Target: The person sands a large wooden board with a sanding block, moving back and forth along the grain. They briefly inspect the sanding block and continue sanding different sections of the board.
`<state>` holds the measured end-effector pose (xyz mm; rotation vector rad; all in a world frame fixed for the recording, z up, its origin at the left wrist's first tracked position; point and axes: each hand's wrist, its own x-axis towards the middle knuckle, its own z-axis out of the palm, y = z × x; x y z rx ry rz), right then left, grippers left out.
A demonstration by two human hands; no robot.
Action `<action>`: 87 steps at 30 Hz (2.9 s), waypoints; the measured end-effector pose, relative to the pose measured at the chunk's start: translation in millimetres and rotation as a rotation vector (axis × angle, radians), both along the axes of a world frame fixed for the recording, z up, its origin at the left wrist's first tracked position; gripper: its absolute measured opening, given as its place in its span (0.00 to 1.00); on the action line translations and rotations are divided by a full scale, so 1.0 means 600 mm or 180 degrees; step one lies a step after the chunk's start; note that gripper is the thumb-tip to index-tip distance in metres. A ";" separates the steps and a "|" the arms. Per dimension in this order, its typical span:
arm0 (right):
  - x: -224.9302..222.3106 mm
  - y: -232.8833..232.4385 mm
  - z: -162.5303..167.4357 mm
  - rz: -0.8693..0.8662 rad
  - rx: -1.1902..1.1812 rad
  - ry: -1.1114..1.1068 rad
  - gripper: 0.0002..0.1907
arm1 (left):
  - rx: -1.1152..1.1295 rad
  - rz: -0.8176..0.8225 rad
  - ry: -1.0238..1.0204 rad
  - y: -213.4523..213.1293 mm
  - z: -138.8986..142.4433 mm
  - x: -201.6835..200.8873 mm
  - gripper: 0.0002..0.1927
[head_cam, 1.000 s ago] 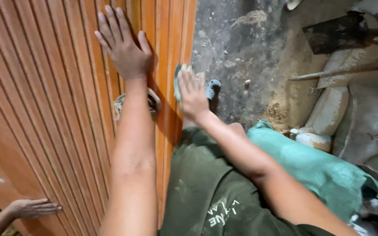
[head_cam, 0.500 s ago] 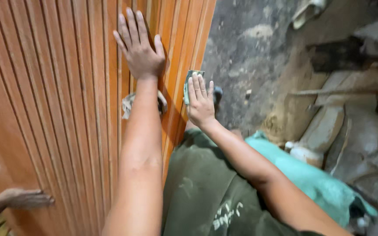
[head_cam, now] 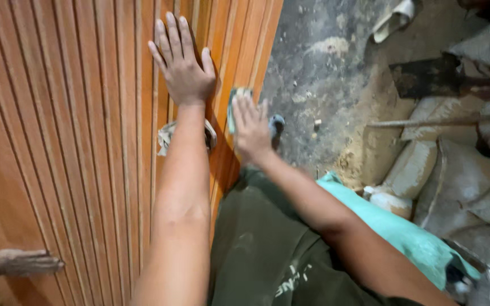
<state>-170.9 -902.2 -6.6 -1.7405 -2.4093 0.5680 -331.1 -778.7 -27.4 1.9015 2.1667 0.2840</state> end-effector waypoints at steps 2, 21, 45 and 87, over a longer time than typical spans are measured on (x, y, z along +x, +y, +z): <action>0.016 0.089 -0.044 -0.0203 0.0225 0.0100 0.35 | 0.0007 0.0016 -0.0002 -0.002 -0.001 0.000 0.37; 0.069 0.186 -0.116 -0.0800 0.0316 -0.0419 0.35 | -0.0022 -0.0060 0.0120 -0.004 0.008 0.004 0.36; 0.057 0.100 -0.048 -0.0695 0.0080 0.0034 0.32 | -0.0052 -0.0051 0.0086 0.003 0.021 0.009 0.37; -0.028 0.112 0.029 0.0572 0.0347 -0.0550 0.36 | 0.0362 -0.0057 -0.0480 0.022 0.028 -0.010 0.32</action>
